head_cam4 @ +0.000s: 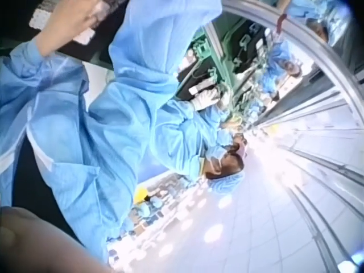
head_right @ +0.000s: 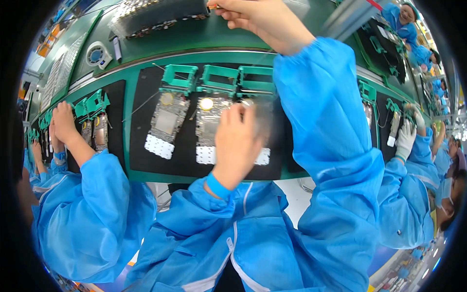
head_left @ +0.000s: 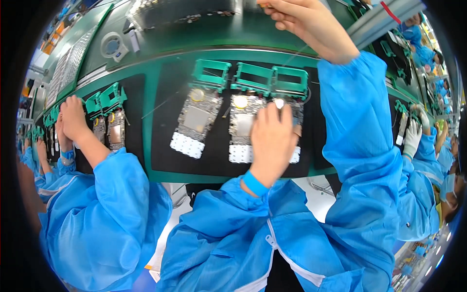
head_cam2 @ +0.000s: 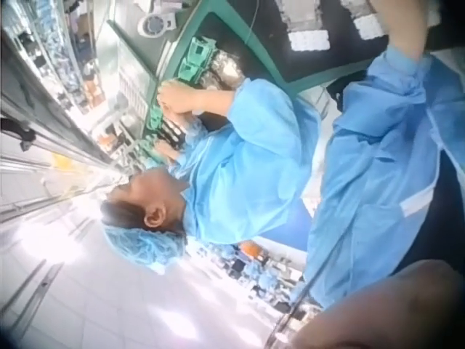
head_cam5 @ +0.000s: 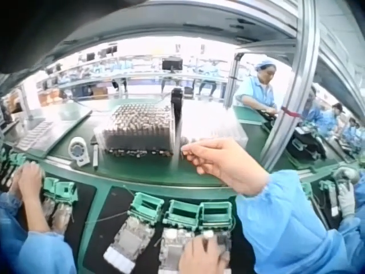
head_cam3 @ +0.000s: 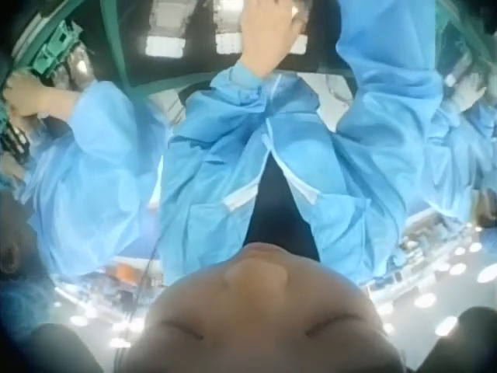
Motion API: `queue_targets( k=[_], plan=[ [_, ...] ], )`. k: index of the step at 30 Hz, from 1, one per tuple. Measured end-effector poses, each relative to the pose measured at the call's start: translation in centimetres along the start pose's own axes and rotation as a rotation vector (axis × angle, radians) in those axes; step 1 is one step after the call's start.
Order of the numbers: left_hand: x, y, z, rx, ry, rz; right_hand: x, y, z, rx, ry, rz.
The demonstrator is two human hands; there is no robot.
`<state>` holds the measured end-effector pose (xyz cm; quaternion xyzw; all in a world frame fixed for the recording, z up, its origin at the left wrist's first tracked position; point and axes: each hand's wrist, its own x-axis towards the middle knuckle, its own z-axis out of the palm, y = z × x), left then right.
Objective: The person assembles electronic components onto PCBs and connects wires to connectors, working by hand on a factory assembly line.
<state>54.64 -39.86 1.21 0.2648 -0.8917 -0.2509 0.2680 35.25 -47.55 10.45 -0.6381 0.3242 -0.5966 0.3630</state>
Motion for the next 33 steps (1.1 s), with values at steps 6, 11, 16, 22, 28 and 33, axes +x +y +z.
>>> queue_targets(
  k=[6, 11, 16, 22, 28, 33],
  plan=[
    [0.5, -0.1, 0.0, 0.058, 0.052, 0.008, -9.9, -7.1, 3.1, -0.056, 0.504, 0.457],
    [1.8, 0.9, 0.1, 0.153, -0.016, -0.096, -14.6, -5.9, 5.7, -0.217, 0.725, 0.450],
    [3.0, -0.5, -1.0, -0.321, -0.130, -0.298, -16.4, -3.0, 7.4, -0.218, 0.673, 0.543],
    [2.8, -1.9, 0.5, -0.501, -0.250, -0.304, -16.5, -0.9, 6.8, -0.444, 0.595, 0.521],
    [2.7, -0.7, -0.1, -0.690, -0.206, -0.406, -13.5, -4.5, 7.0, -0.441, 0.823, 0.248],
    [2.7, -0.3, -0.1, -1.024, -0.158, -0.463, -12.5, -4.0, 6.9, -0.574, 0.546, 0.377]
  ],
)
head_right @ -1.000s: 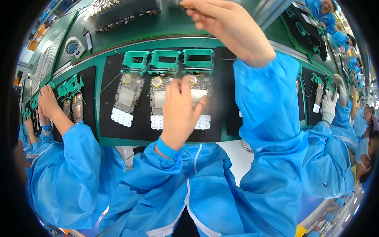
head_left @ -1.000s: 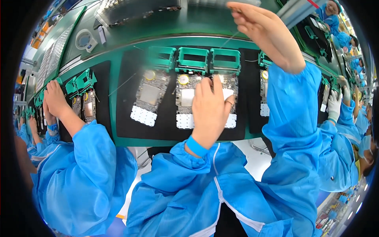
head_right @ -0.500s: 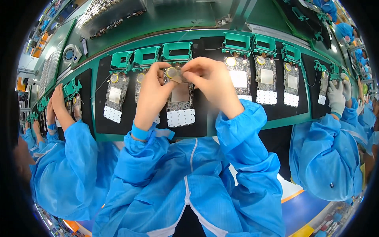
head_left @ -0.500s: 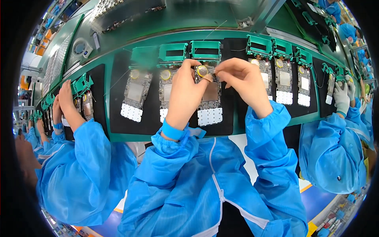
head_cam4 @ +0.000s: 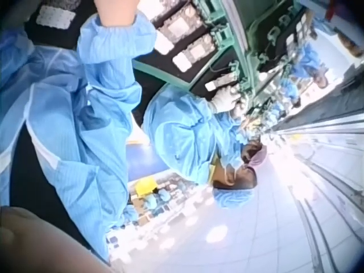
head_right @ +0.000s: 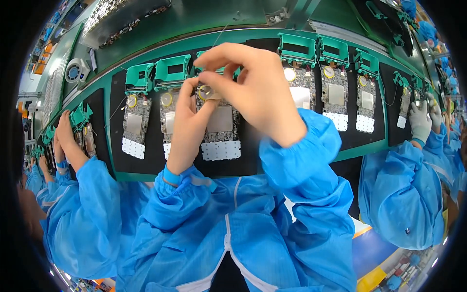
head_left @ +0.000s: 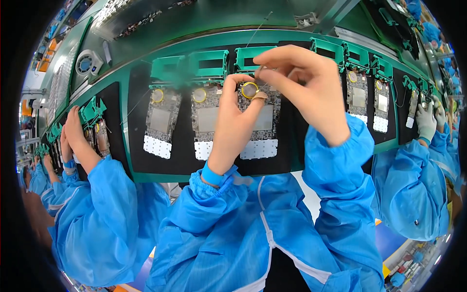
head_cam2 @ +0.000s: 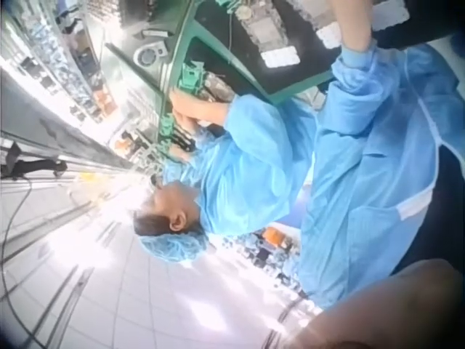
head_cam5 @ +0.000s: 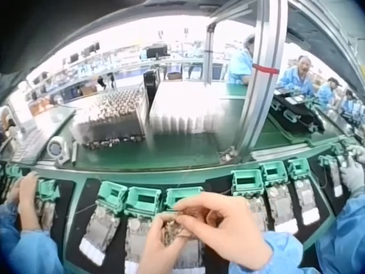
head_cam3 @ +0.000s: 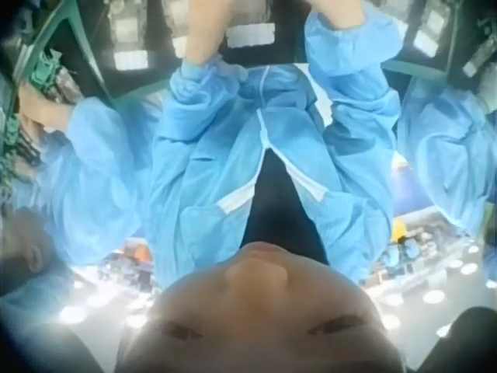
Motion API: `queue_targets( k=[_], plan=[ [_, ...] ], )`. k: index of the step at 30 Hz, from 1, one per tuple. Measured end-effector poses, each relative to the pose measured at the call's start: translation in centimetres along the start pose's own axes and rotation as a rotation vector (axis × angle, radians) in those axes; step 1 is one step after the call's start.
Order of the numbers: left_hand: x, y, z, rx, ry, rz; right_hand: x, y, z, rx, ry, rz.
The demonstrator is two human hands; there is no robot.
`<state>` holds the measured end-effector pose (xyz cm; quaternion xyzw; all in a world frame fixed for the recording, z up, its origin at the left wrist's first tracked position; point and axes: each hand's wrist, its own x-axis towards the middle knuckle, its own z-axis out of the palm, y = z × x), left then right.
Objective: The person assembles electronic components onto PCBs and connects wires to connectors, working by hand on a factory assembly line.
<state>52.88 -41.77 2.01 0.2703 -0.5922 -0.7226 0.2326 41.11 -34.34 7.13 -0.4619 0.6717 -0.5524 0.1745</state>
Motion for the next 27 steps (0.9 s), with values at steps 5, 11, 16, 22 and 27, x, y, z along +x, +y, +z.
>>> queue_targets(
  k=[5, 11, 16, 22, 27],
  plan=[
    [0.1, 0.4, -0.3, -0.002, 0.008, -0.039, 1.4, 3.0, -0.1, -0.133, -0.083, 0.034],
    [0.1, 0.6, -0.3, -0.063, 0.036, -0.063, 0.5, 3.2, 0.1, -0.080, -0.063, 0.173],
    [0.2, 0.6, -0.3, -0.118, 0.050, -0.104, 0.0, 3.6, 0.3, -0.027, -0.027, 0.177],
    [0.2, 0.7, 0.2, -0.080, 0.073, -0.080, -0.1, 3.7, 0.3, 0.015, -0.001, 0.180],
    [0.2, 0.3, 0.2, -0.075, 0.064, -0.017, 0.1, 3.7, 0.1, -0.064, -0.031, 0.142]
  ],
)
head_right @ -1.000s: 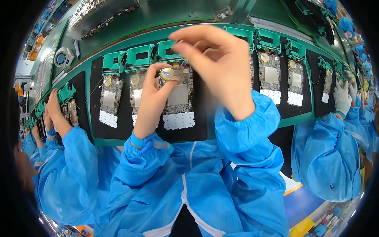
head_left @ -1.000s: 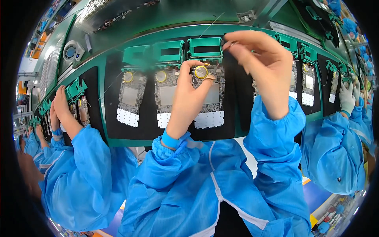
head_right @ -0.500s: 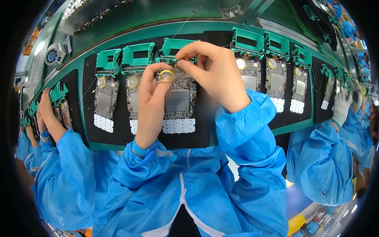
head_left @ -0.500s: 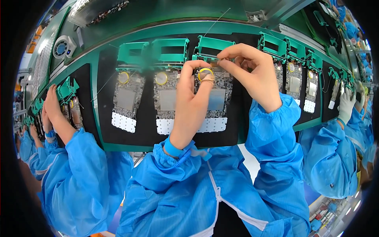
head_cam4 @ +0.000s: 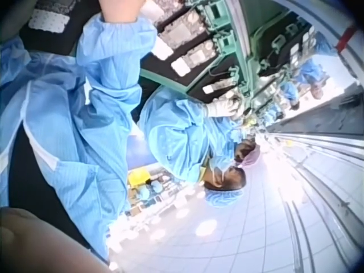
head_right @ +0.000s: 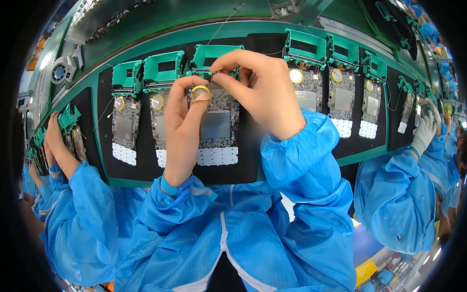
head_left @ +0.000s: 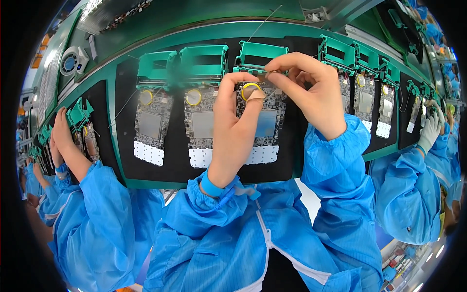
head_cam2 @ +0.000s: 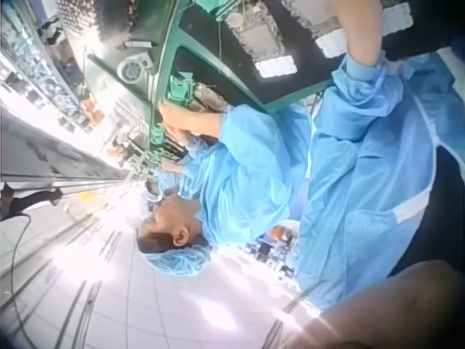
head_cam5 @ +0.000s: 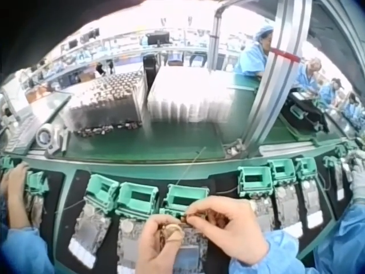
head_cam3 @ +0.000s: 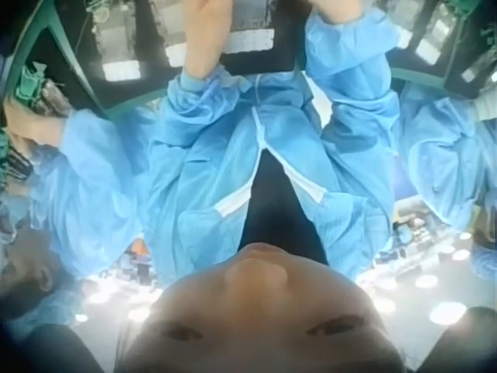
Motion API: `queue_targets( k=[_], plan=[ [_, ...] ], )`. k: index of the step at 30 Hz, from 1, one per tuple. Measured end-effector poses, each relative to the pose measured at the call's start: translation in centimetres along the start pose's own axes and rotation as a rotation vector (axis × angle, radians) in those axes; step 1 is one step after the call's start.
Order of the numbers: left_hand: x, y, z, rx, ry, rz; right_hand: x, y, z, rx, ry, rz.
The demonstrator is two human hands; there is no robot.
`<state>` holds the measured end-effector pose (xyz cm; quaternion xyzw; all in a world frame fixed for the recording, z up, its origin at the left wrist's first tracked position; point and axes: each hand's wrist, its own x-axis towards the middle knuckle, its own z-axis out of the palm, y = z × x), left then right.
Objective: The person assembles electronic components onto PCBs and connects wires to connectors, working by hand on a factory assembly line.
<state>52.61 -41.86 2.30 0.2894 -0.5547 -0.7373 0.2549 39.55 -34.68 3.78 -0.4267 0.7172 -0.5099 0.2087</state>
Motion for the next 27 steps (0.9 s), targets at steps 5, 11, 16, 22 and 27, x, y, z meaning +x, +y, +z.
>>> queue_targets(
  k=[5, 11, 16, 22, 27],
  plan=[
    [0.09, -0.03, 0.24, 0.009, 0.009, 0.003, 0.48, -0.44, -0.56, -0.178, -0.054, -0.134],
    [0.11, -0.08, 0.53, 0.001, 0.035, 0.015, 0.49, -0.78, -0.69, -0.215, -0.072, -0.152],
    [0.04, 0.03, 0.60, 0.009, 0.053, 0.002, 0.45, -0.66, -0.45, -0.150, -0.056, -0.070],
    [-0.01, -0.10, 0.54, 0.001, 0.058, 0.029, 0.44, -0.51, -0.60, -0.140, -0.042, -0.091],
    [0.03, -0.18, 0.49, 0.002, 0.045, 0.072, 0.41, -0.74, -0.61, -0.155, -0.044, -0.103]
  ],
)
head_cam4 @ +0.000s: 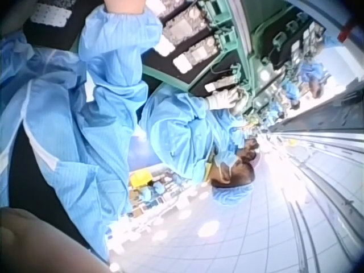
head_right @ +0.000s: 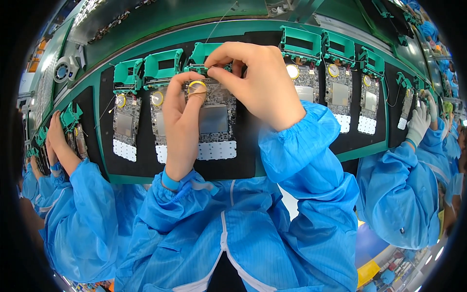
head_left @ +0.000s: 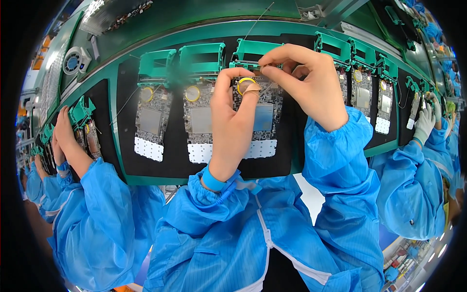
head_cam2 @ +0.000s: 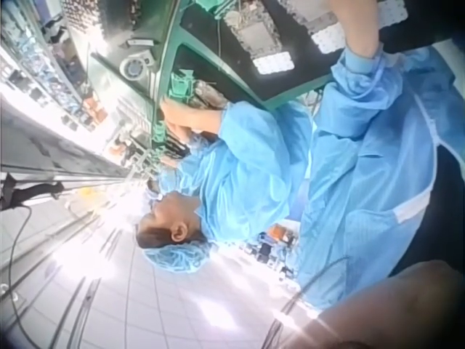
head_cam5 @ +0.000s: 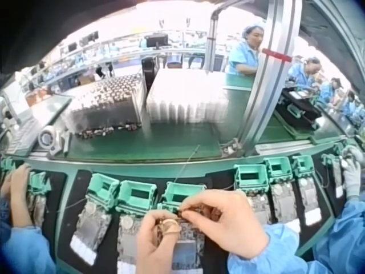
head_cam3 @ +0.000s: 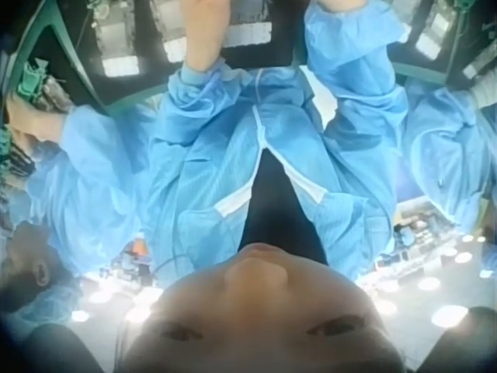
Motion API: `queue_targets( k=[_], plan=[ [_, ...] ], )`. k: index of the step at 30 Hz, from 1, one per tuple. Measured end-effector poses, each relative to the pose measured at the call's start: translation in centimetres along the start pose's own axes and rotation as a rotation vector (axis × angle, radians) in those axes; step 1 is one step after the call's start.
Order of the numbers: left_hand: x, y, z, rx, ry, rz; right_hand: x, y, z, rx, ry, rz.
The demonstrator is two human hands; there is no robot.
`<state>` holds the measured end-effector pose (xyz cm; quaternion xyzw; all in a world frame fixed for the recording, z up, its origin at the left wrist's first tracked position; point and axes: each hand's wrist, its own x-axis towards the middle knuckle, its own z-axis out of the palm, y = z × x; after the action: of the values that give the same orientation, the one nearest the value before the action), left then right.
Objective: The person assembles electronic components onto PCBs and connects wires to connectors, working by hand on a factory assembly line.
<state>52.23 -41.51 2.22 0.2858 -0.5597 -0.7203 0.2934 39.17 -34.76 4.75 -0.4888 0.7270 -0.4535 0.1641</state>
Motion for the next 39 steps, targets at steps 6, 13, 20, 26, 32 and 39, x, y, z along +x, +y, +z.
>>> queue_targets(
  k=[6, 13, 20, 26, 32, 39],
  plan=[
    [-0.01, -0.09, -0.07, -0.007, -0.014, -0.012, -0.01, -0.09, -0.08, -0.047, 0.001, -0.026],
    [0.02, -0.07, 0.03, 0.013, 0.000, 0.008, 0.15, -0.36, -0.29, -0.071, -0.025, -0.028],
    [-0.01, -0.01, -0.11, 0.019, -0.009, -0.004, 0.21, -0.20, -0.13, -0.075, -0.030, -0.031],
    [0.04, -0.12, -0.25, 0.011, -0.005, 0.018, 0.41, -0.45, -0.12, -0.081, -0.048, -0.015],
    [0.01, -0.08, -0.29, 0.018, 0.000, 0.012, 0.35, -0.48, -0.16, -0.061, -0.060, 0.011],
    [-0.06, 0.04, -0.29, 0.014, 0.003, -0.011, 0.30, -0.39, -0.07, -0.062, -0.048, 0.005]
  ],
)
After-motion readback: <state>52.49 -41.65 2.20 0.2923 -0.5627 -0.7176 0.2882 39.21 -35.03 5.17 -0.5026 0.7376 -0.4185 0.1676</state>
